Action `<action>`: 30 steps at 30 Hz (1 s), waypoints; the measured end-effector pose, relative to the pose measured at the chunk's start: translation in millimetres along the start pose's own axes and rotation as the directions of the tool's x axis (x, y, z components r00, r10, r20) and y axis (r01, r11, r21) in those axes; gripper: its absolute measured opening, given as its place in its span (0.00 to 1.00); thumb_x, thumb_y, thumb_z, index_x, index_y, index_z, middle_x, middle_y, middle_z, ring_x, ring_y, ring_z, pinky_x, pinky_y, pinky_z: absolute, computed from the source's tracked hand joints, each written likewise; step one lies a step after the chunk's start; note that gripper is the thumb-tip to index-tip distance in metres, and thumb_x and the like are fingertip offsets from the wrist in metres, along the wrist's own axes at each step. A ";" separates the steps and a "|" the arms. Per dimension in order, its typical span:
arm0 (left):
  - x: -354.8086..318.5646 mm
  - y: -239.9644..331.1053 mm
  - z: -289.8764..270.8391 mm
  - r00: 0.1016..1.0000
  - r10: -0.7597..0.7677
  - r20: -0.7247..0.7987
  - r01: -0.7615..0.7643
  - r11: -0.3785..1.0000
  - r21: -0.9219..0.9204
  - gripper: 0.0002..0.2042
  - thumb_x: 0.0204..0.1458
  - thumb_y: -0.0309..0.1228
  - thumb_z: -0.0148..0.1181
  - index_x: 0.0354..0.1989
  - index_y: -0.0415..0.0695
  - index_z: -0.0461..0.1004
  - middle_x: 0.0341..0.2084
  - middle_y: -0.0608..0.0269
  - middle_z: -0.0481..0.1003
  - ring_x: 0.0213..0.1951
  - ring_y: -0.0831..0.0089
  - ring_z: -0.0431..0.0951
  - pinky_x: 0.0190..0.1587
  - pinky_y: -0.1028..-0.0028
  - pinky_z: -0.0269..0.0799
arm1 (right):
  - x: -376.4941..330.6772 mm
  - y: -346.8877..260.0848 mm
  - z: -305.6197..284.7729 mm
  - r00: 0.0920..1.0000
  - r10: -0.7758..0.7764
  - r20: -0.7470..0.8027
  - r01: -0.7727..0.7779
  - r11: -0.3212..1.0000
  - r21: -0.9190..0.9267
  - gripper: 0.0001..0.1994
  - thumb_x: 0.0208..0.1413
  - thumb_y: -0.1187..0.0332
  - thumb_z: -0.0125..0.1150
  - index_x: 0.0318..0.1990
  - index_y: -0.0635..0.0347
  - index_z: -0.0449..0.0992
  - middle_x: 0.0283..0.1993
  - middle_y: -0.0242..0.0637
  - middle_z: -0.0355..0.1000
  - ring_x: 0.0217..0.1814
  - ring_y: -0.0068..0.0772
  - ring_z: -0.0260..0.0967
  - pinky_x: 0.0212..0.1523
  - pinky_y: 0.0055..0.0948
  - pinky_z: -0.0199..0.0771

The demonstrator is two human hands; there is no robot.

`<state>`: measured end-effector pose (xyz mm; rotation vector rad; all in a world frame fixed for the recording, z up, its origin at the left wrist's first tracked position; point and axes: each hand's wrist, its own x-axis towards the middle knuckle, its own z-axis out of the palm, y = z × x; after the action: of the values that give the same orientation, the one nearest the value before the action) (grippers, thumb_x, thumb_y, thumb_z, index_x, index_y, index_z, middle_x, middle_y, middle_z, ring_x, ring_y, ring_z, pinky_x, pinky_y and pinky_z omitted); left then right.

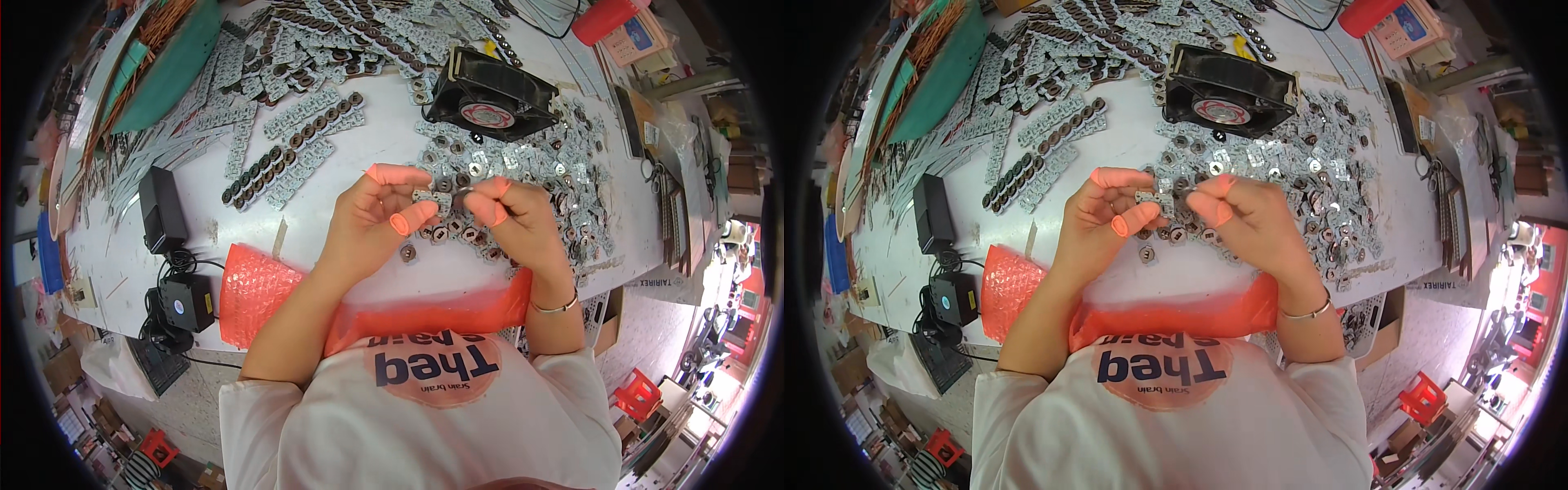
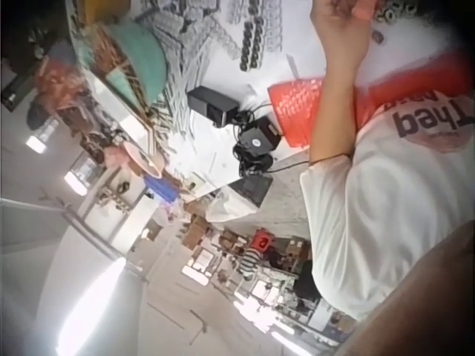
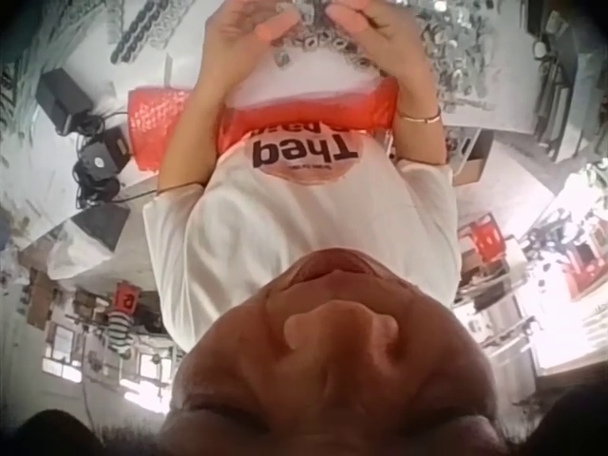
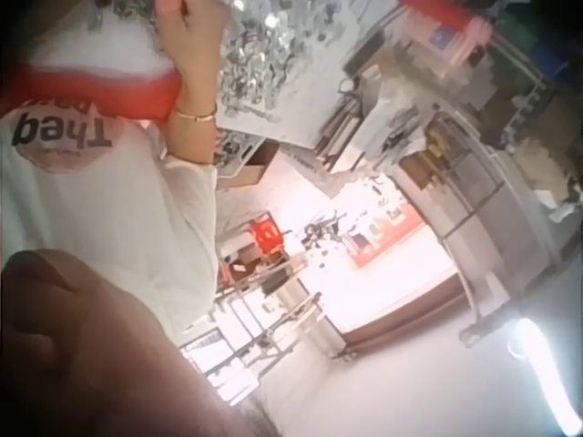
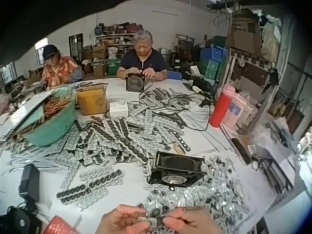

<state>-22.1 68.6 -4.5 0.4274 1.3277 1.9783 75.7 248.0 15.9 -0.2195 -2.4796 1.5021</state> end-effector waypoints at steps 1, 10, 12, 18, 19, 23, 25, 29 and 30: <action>0.5 -2.7 -1.3 1.000 0.020 0.019 -0.020 1.000 0.015 0.13 0.50 0.20 0.59 0.45 0.39 0.69 0.32 0.61 0.75 0.33 0.72 0.79 0.35 0.77 0.75 | -0.5 0.8 0.9 1.000 0.003 -0.002 -0.003 1.000 0.001 0.06 0.54 0.70 0.60 0.30 0.64 0.75 0.20 0.28 0.69 0.22 0.17 0.65 0.23 0.20 0.64; 1.2 5.9 -3.1 0.998 -0.050 0.037 0.050 0.999 0.020 0.10 0.49 0.20 0.61 0.40 0.39 0.71 0.27 0.62 0.77 0.30 0.73 0.80 0.33 0.77 0.75 | -3.0 0.3 2.6 0.998 0.058 0.030 -0.061 0.994 0.094 0.06 0.53 0.71 0.60 0.30 0.64 0.75 0.21 0.31 0.70 0.20 0.18 0.65 0.21 0.19 0.63; 2.0 5.8 -2.8 0.998 -0.060 0.028 0.059 0.998 0.019 0.10 0.49 0.20 0.62 0.39 0.39 0.71 0.26 0.61 0.77 0.30 0.73 0.80 0.33 0.77 0.75 | -2.9 -1.2 3.3 0.999 0.022 0.036 -0.027 0.989 0.146 0.06 0.53 0.70 0.61 0.30 0.64 0.75 0.21 0.31 0.69 0.20 0.20 0.65 0.21 0.19 0.63; 2.0 4.8 -2.2 0.992 -0.118 0.038 0.117 0.993 0.026 0.09 0.48 0.21 0.63 0.38 0.39 0.72 0.26 0.60 0.77 0.30 0.73 0.80 0.31 0.77 0.75 | 1.7 3.9 4.0 0.985 -0.137 0.108 0.146 0.986 -0.079 0.06 0.54 0.70 0.60 0.31 0.64 0.75 0.20 0.32 0.69 0.19 0.19 0.65 0.20 0.18 0.63; 1.6 3.9 -1.7 0.990 -0.131 0.050 0.128 0.990 0.058 0.09 0.48 0.21 0.63 0.38 0.39 0.72 0.27 0.60 0.77 0.29 0.72 0.80 0.31 0.77 0.75 | 1.1 3.0 5.2 0.985 -0.136 0.106 0.145 0.986 -0.078 0.06 0.54 0.70 0.60 0.31 0.64 0.75 0.20 0.32 0.69 0.19 0.19 0.65 0.20 0.18 0.63; 1.2 6.0 -6.9 0.941 -0.234 0.243 0.269 0.955 -0.125 0.09 0.49 0.21 0.62 0.38 0.39 0.72 0.26 0.61 0.77 0.28 0.71 0.79 0.31 0.76 0.75 | -6.9 -3.9 1.9 0.959 0.096 0.266 -0.197 0.902 0.385 0.08 0.58 0.68 0.55 0.32 0.64 0.73 0.18 0.30 0.67 0.14 0.18 0.60 0.15 0.17 0.57; 0.2 6.1 -3.6 0.947 -0.186 0.262 0.239 0.952 -0.191 0.09 0.49 0.20 0.62 0.38 0.39 0.72 0.27 0.61 0.77 0.29 0.70 0.79 0.31 0.76 0.75 | -9.4 -5.9 2.2 0.888 0.166 0.428 -0.432 0.619 0.656 0.09 0.59 0.67 0.54 0.33 0.63 0.71 0.17 0.28 0.66 0.12 0.17 0.57 0.14 0.17 0.54; -1.1 2.0 12.2 0.988 0.126 0.085 -0.122 0.991 -0.047 0.08 0.48 0.17 0.60 0.36 0.38 0.72 0.33 0.57 0.75 0.35 0.71 0.78 0.38 0.71 0.75 | -7.0 -6.2 11.1 0.950 0.237 0.203 -0.312 0.737 0.600 0.11 0.62 0.63 0.51 0.32 0.61 0.69 0.15 0.22 0.60 0.12 0.11 0.50 0.13 0.15 0.48; -0.4 1.8 11.4 0.988 0.127 0.087 -0.123 0.991 -0.046 0.08 0.48 0.17 0.60 0.36 0.38 0.72 0.33 0.57 0.75 0.35 0.71 0.78 0.38 0.71 0.75 | -6.4 -4.7 11.9 0.977 0.203 0.068 -0.212 0.871 0.443 0.11 0.62 0.63 0.51 0.31 0.60 0.68 0.15 0.21 0.58 0.12 0.10 0.49 0.13 0.14 0.48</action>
<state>-15.5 75.5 2.0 0.5858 1.2289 2.0599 78.6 234.1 14.0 -0.3971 -2.0920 2.1236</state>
